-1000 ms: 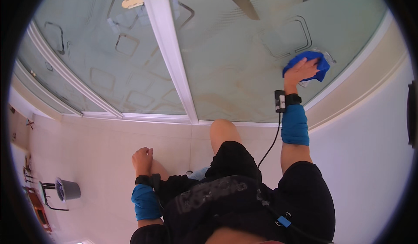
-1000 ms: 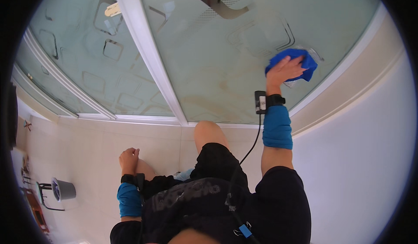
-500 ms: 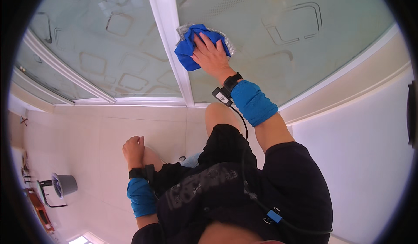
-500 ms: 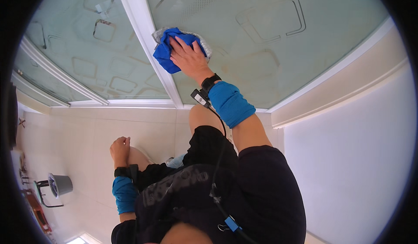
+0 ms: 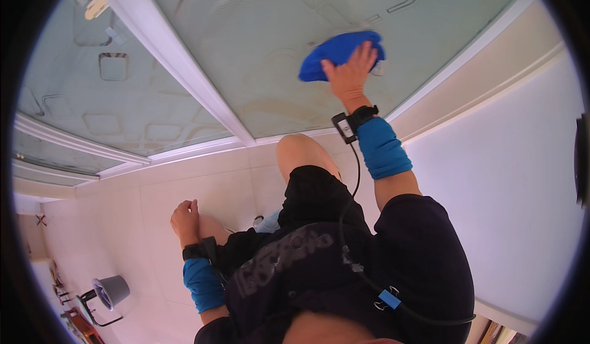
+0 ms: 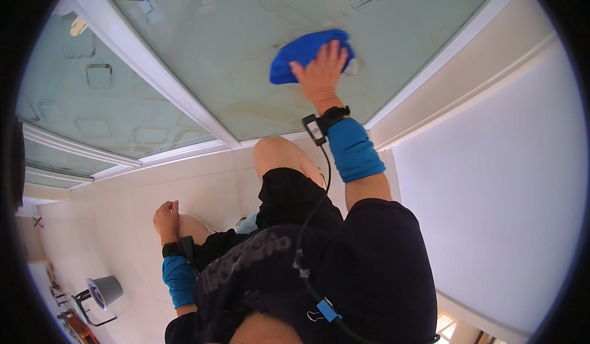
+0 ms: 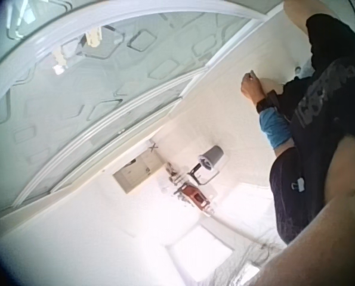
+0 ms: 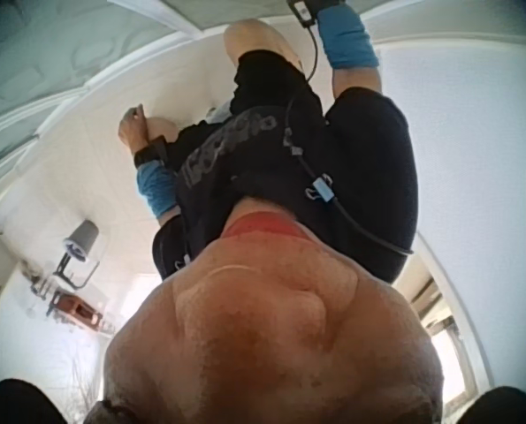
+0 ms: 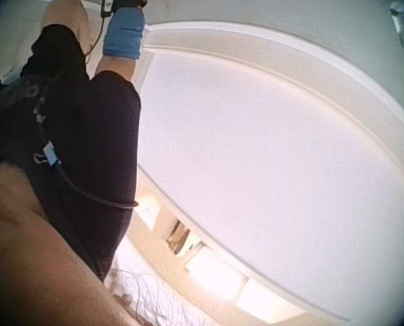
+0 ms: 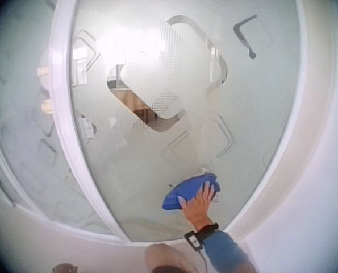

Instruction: The person wipes a glass shower door with a blue cloth, then moves to wipe a white door and its frame. The person uses a cloth to clean the surfaces in a home setting.

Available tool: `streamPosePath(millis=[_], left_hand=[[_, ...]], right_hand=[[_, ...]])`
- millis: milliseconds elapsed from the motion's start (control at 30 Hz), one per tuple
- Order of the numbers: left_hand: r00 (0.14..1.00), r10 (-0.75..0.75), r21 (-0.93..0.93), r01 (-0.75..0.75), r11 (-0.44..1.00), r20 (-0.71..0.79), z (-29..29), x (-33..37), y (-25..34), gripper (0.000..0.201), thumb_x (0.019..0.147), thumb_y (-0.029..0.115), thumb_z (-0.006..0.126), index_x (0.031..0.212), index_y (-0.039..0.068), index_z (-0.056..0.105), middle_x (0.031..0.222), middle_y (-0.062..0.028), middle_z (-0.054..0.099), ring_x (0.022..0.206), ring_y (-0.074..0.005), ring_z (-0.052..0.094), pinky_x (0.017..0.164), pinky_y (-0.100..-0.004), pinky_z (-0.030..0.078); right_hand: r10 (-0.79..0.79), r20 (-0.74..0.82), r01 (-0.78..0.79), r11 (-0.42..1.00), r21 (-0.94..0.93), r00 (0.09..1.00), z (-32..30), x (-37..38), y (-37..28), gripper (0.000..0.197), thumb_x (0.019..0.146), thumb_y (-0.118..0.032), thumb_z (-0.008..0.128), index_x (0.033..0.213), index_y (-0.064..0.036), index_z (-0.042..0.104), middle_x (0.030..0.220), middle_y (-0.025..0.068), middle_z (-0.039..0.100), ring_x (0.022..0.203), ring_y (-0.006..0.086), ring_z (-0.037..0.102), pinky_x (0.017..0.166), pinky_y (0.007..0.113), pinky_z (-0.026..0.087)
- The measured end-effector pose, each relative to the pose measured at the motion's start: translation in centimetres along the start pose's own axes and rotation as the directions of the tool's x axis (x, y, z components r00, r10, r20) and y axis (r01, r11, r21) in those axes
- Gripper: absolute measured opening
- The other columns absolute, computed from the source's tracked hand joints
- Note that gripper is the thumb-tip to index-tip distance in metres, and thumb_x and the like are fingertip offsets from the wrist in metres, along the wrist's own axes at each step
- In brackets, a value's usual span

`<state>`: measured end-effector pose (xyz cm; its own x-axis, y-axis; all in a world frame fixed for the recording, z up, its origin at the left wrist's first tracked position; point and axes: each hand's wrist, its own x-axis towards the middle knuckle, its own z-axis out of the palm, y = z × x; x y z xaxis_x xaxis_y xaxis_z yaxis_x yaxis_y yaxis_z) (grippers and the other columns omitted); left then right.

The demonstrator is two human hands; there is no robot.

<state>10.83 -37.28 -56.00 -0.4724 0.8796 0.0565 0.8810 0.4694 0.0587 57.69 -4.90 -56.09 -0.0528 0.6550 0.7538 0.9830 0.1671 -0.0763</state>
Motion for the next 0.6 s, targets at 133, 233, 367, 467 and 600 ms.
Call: streamPosePath(millis=[133,233,367,467,600], left_hand=[[0.999,0.016,0.037,-0.015,0.999,-0.045,0.2,-0.8,2.6,0.030,0.093,0.040,0.065,0.090,0.012,0.076,0.089,-0.0116,0.074,0.085,-0.0356,0.071,0.076,-0.0470,0.055],[1.000,-0.001,0.053,0.002,0.999,-0.024,0.0,-1.4,3.4,0.030,0.093,0.040,0.065,0.091,0.012,0.076,0.090,-0.0112,0.074,0.086,-0.0354,0.071,0.076,-0.0470,0.055],[1.000,-0.002,0.055,0.002,0.998,0.004,-0.3,-2.0,3.4,0.029,0.093,0.040,0.065,0.091,0.012,0.076,0.091,-0.0113,0.074,0.086,-0.0361,0.070,0.077,-0.0467,0.055],[1.000,0.003,0.025,-0.004,1.000,0.014,-0.2,-2.1,3.3,0.029,0.093,0.039,0.066,0.091,0.012,0.076,0.090,-0.0118,0.074,0.086,-0.0366,0.070,0.076,-0.0468,0.055],[1.000,0.005,-0.024,-0.004,1.000,0.007,0.0,-2.2,2.9,0.028,0.092,0.038,0.066,0.091,0.012,0.076,0.088,-0.0125,0.074,0.084,-0.0370,0.070,0.075,-0.0474,0.054]], right_hand=[[0.423,-0.104,-0.405,0.901,0.155,0.900,1.6,-2.2,9.8,0.066,0.099,-0.046,0.054,0.134,0.0096,0.054,0.155,0.0377,0.029,0.147,0.0499,0.020,0.119,0.063,0.012],[0.626,-0.111,-0.527,0.727,0.440,0.772,2.6,-3.0,14.1,0.077,0.103,-0.045,0.046,0.151,0.0117,0.028,0.159,0.0386,0.020,0.150,0.0508,0.015,0.123,0.055,0.011],[0.847,0.002,-0.663,0.414,0.624,0.531,4.0,-4.2,16.1,0.079,0.107,-0.048,0.033,0.159,0.0064,0.008,0.163,0.0369,0.008,0.151,0.0511,0.010,0.124,0.051,0.011],[0.940,0.216,-0.741,0.054,0.669,0.264,6.1,-5.3,15.4,0.068,0.110,-0.038,0.026,0.160,0.0010,0.003,0.162,0.0387,0.006,0.150,0.0545,0.014,0.123,0.053,0.020],[0.893,0.297,-0.929,0.266,0.256,0.337,9.7,-6.7,11.0,0.061,0.108,-0.020,0.029,0.159,0.0031,0.004,0.160,0.0418,0.008,0.140,0.0577,0.034,0.114,0.051,0.039]])
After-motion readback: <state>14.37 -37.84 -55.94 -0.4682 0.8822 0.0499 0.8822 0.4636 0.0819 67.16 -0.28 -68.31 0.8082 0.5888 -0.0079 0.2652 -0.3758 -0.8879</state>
